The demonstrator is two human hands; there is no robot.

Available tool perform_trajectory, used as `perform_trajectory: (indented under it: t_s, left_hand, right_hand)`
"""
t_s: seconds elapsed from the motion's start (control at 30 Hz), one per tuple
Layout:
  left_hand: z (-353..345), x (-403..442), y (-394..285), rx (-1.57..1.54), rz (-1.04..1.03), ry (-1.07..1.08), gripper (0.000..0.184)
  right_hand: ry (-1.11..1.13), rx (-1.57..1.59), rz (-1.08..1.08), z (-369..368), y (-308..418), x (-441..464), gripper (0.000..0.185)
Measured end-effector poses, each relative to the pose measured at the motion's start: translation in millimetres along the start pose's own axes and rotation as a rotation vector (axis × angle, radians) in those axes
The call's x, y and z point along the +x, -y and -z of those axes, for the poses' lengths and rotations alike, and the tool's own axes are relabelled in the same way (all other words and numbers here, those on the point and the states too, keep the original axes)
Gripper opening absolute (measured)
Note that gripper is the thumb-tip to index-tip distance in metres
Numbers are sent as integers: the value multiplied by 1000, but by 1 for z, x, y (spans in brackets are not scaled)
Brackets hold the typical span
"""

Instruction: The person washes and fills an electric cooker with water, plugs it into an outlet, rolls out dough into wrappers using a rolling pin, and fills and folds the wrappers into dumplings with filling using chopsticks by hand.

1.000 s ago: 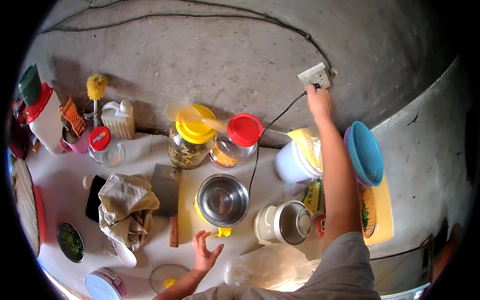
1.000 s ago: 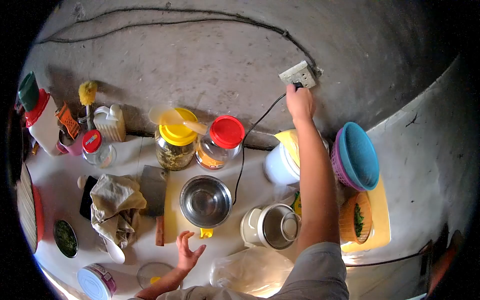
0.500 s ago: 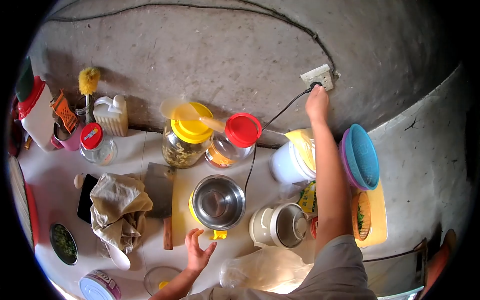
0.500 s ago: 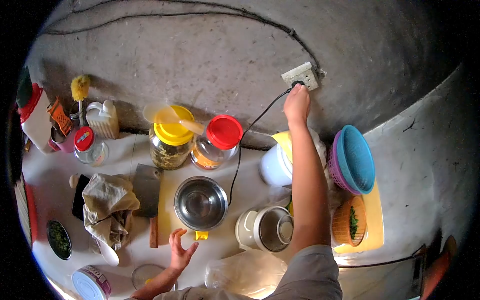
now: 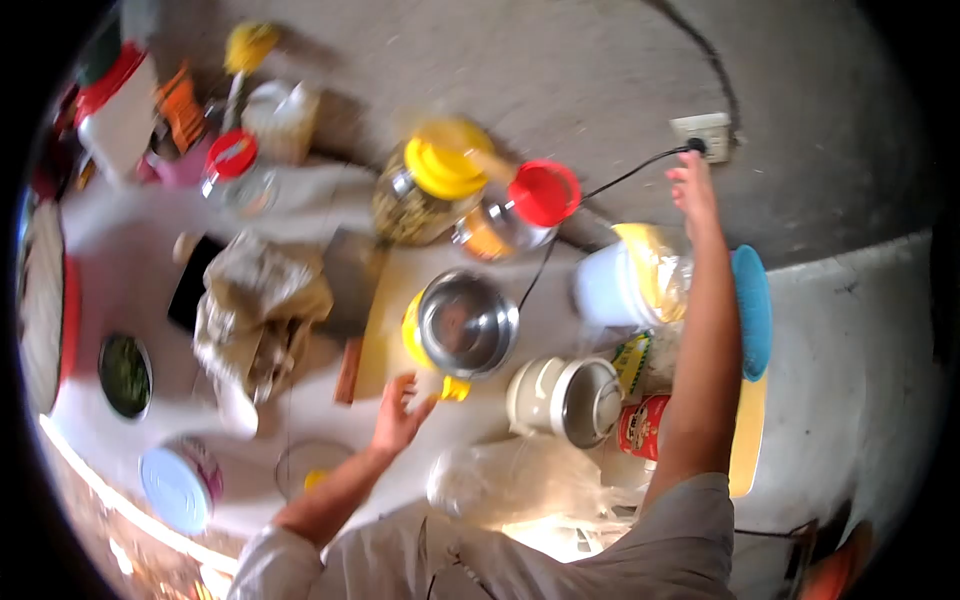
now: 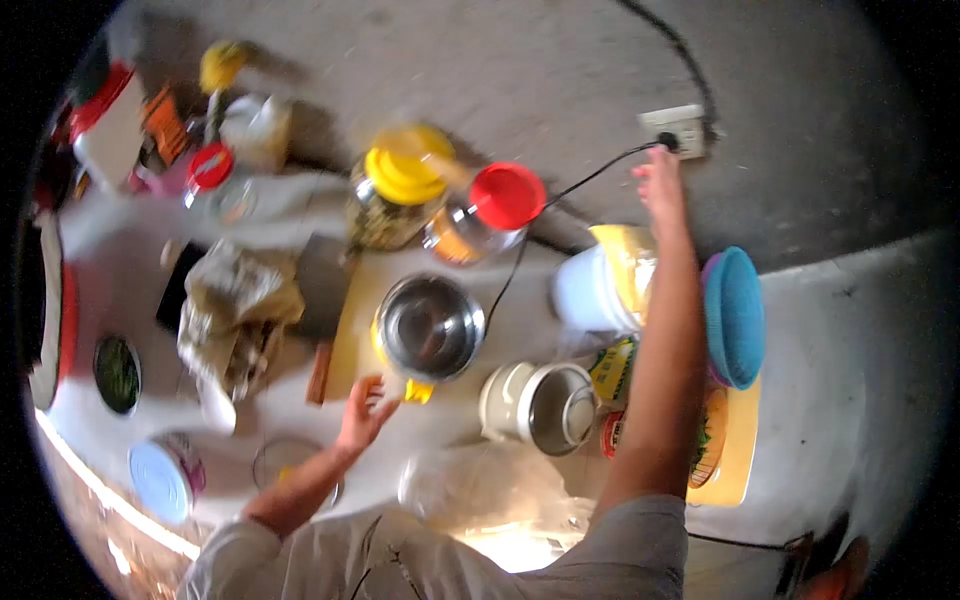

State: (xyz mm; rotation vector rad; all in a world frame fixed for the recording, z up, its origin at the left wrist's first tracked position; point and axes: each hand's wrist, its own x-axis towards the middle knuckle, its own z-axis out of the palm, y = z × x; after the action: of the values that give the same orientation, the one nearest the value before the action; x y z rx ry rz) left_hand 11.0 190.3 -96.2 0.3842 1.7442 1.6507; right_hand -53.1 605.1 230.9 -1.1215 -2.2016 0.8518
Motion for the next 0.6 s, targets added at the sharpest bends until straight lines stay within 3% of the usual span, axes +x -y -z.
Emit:
perform_trajectory:
  t_s: [0.03, 0.13, 0.17, 0.2, 0.23, 0.3, 0.37, 0.43, 0.47, 0.53, 0.6]
  left_hand:
    - [0, 4, 3, -135, 60, 15, 52]
    - [10, 11, -8, -155, 11, 3, 54]
    - [14, 15, -14, -175, 78, 18, 55]
    - [16, 20, -17, -162, 92, 20, 56]
    - [19, 26, -18, -148, 104, 24, 57]
    - [21, 42, -8, -73, 36, -19, 57]
    - [18, 60, 10, 99, -130, -111, 59]
    - [16, 80, 23, 48, -36, -50, 60]
    - [15, 91, 30, 46, -35, -48, 60]
    - [10, 107, 41, 128, -48, 4, 61]
    - [9, 112, 42, 105, -3, 25, 60]
  right_hand:
    - [32, 44, 15, -5, 2, -20, 40]
    - [335, -362, 312, -24, -26, -90, 18]
    - [512, -602, 111, -31, -25, -124, 9]
    - [717, -555, 120, -31, -53, -152, 8]
    - [857, -667, -197, -43, -32, -193, 11]
    - [1143, -649, -159, -60, -75, -248, 24]
    - [1119, -481, -329, -79, -101, -302, 40]
    - [850, -123, -651, -107, -95, -339, 56]
    - [850, -125, -653, -120, -91, -347, 56]
    - [691, 197, -756, -143, -82, -353, 62]
    - [548, 284, -669, -167, -94, -364, 60]
